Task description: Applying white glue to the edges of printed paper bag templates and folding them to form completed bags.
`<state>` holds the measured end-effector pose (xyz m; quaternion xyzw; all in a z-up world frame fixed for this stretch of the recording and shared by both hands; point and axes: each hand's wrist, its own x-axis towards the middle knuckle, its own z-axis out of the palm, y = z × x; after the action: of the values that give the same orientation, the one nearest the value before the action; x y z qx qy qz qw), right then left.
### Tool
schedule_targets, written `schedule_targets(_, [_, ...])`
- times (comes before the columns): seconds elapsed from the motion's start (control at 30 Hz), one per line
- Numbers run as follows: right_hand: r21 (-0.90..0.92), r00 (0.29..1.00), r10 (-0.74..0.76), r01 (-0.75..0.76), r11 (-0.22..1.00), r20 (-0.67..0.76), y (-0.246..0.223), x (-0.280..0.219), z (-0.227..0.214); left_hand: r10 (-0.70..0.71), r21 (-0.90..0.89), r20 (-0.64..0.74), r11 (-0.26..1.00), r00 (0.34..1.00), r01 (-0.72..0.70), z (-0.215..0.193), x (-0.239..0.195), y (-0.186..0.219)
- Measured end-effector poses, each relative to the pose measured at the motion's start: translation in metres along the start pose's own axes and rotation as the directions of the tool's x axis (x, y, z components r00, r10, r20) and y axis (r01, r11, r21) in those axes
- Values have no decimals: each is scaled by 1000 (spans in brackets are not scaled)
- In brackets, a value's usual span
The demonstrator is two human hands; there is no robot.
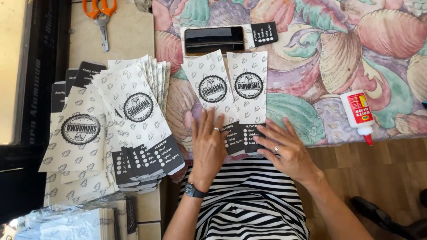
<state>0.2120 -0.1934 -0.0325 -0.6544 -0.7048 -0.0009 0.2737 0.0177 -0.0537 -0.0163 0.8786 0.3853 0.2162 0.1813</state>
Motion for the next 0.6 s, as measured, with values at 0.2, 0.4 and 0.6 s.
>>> schedule_targets(0.2, [-31, 990, 138, -139, 990, -17, 16, -6, -19, 98, -16, -190, 995, 977, -103, 4, -2, 12])
schedule_targets(0.4, [254, 989, -112, 134, 958, -97, 0, -5, -34, 398, -256, -205, 860, 894, -441, 30, -35, 59])
schedule_targets(0.6, [151, 989, -124, 135, 979, -83, 5, -15, -36, 453, -250, -80, 853, 888, -458, 53, -38, 57])
